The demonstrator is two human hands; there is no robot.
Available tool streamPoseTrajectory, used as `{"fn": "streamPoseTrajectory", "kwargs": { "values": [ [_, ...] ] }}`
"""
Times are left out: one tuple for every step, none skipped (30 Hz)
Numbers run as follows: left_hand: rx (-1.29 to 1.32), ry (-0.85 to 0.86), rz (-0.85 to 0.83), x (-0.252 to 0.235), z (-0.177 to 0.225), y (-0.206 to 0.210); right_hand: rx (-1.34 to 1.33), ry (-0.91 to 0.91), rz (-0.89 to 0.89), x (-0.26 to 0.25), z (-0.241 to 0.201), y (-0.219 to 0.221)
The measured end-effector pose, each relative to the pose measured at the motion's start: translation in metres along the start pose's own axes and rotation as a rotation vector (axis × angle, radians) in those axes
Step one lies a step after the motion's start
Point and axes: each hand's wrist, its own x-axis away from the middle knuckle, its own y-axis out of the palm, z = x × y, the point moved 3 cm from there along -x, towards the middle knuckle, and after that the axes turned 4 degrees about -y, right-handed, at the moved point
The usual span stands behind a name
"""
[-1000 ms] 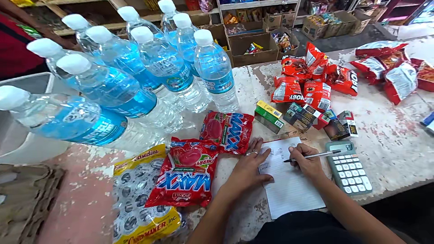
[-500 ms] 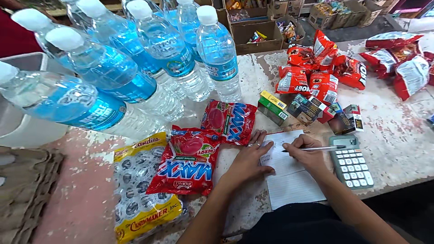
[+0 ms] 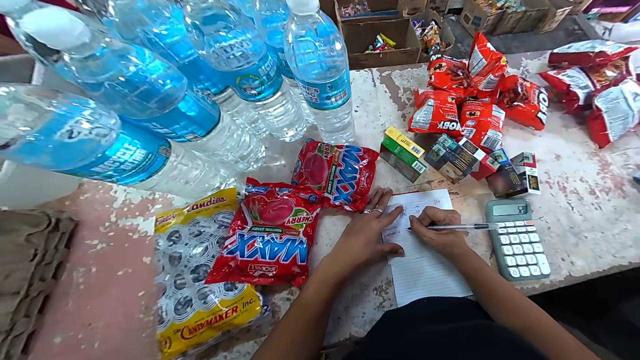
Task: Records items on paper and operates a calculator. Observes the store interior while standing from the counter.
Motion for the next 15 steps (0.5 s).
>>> {"fn": "streamPoseTrajectory", "kwargs": {
  "values": [
    [-0.001, -0.005, -0.005, -0.0006, 0.0001, -0.0003, 0.004, -0.005, -0.007, 0.0002, 0.0019, 0.0005],
    [-0.003, -0.01, -0.01, -0.001, 0.0, -0.0005, 0.018, -0.003, -0.015, 0.0004, 0.0029, 0.0007],
    [-0.002, -0.016, -0.018, -0.0012, 0.0001, -0.0007, 0.037, -0.001, -0.019, 0.001, 0.0034, 0.001],
    [-0.001, -0.024, -0.026, -0.0011, 0.0005, -0.0012, 0.061, -0.002, -0.021, 0.0017, 0.0038, 0.0014],
    [-0.001, -0.033, -0.036, -0.001, 0.0007, -0.0015, 0.094, -0.006, -0.025, 0.0025, 0.0045, 0.002],
    [-0.001, -0.04, -0.042, -0.0007, 0.0007, -0.0015, 0.118, -0.01, -0.03, 0.0032, 0.0044, 0.0024],
    [-0.004, -0.043, -0.043, -0.0004, 0.0006, -0.0016, 0.128, -0.012, -0.036, 0.0034, 0.0039, 0.0025],
    [-0.009, -0.044, -0.045, -0.0005, 0.0005, -0.0018, 0.128, -0.01, -0.039, 0.0028, 0.0032, 0.0023],
    [-0.011, -0.042, -0.044, -0.0006, 0.0004, -0.0019, 0.123, -0.006, -0.036, 0.0018, 0.0024, 0.0019],
    [-0.008, -0.042, -0.043, -0.0007, 0.0004, -0.0018, 0.117, -0.004, -0.028, 0.0012, 0.0017, 0.0016],
    [-0.007, -0.044, -0.042, -0.0006, 0.0004, -0.0018, 0.118, -0.003, -0.023, 0.0012, 0.0016, 0.0019],
    [-0.01, -0.047, -0.044, -0.0005, 0.0004, -0.0016, 0.121, -0.004, -0.021, 0.0018, 0.0019, 0.0026],
    [-0.012, -0.047, -0.043, -0.0003, -0.0001, -0.0012, 0.122, -0.004, -0.021, 0.0023, 0.0019, 0.0031],
    [-0.016, -0.046, -0.043, -0.0004, -0.0004, -0.001, 0.126, -0.004, -0.026, 0.0029, 0.0021, 0.0031],
    [-0.017, -0.045, -0.044, -0.0006, -0.0003, -0.0009, 0.129, -0.004, -0.033, 0.0033, 0.0024, 0.0028]
  ]
}}
